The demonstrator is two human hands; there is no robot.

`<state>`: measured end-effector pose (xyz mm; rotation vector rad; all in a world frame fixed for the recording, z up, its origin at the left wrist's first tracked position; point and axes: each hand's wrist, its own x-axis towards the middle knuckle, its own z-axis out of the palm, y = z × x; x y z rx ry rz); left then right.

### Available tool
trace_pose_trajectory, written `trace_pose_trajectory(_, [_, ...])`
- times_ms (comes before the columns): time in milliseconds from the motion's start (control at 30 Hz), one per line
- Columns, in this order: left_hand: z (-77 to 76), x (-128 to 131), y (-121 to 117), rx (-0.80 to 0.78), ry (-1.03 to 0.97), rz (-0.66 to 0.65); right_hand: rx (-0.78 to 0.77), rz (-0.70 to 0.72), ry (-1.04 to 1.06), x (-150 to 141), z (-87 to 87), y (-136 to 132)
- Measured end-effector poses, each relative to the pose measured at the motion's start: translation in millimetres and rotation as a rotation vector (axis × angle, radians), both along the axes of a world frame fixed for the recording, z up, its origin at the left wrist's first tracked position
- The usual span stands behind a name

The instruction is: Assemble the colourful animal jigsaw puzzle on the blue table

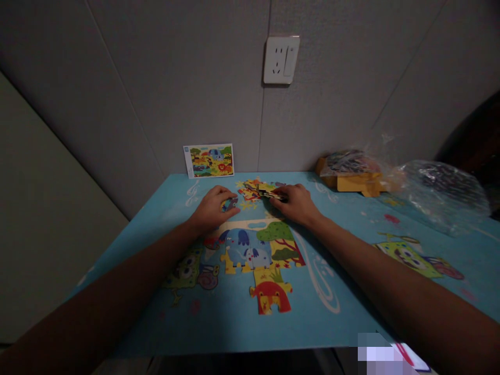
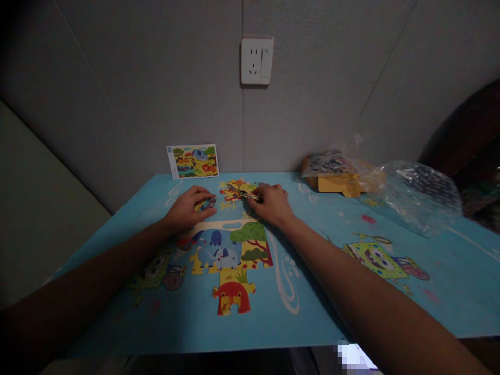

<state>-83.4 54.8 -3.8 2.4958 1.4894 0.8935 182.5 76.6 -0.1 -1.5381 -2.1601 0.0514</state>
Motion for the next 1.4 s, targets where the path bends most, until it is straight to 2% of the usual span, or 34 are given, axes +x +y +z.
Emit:
trace_pose_trajectory(133, [0.8,2,-3,0.036,-0.029,-0.093,0.024,0.086,0.0,-2,0.7,-2])
trace_pose_trajectory(333, [-0.3,2,-1,0.043,-0.039,-0.11,0.031,0.275,0.004,-12,2.7,-12])
trace_pose_trajectory(433, [0.0,2,-1,0.023,0.03,-0.126,0.037,0.391,0.002,-14,1.3,-14])
trace_pose_trajectory(567, [-1.3,2,-4,-0.037,0.132,-0.213,0.041,0.484,0.043,-15,0.8,-16])
trace_pose_trajectory(733, [0.3,4,-9,-0.162,0.192,-0.192,0.018,0.474,0.1,-16,5.1,-19])
trace_pose_trajectory(867, [3.8,6,-12,-0.146,0.195,-0.193,0.053,0.442,0.148,-16,6.8,-19])
trace_pose_trajectory(1000, [5.3,7,-13,-0.149,0.169,-0.227,0.084,0.344,0.205,-16,7.9,-19])
trace_pose_trajectory(1133, [5.9,9,-16,-0.088,0.146,-0.254,0.078,0.442,0.198,-17,9.7,-22])
trace_pose_trajectory(1233, [7.1,10,-17,-0.023,0.109,-0.199,0.076,0.441,0.133,-18,8.9,-23])
trace_pose_trajectory(1400, [7.5,5,-12,0.086,0.039,-0.007,-0.015,0.235,-0.096,-15,4.7,-21])
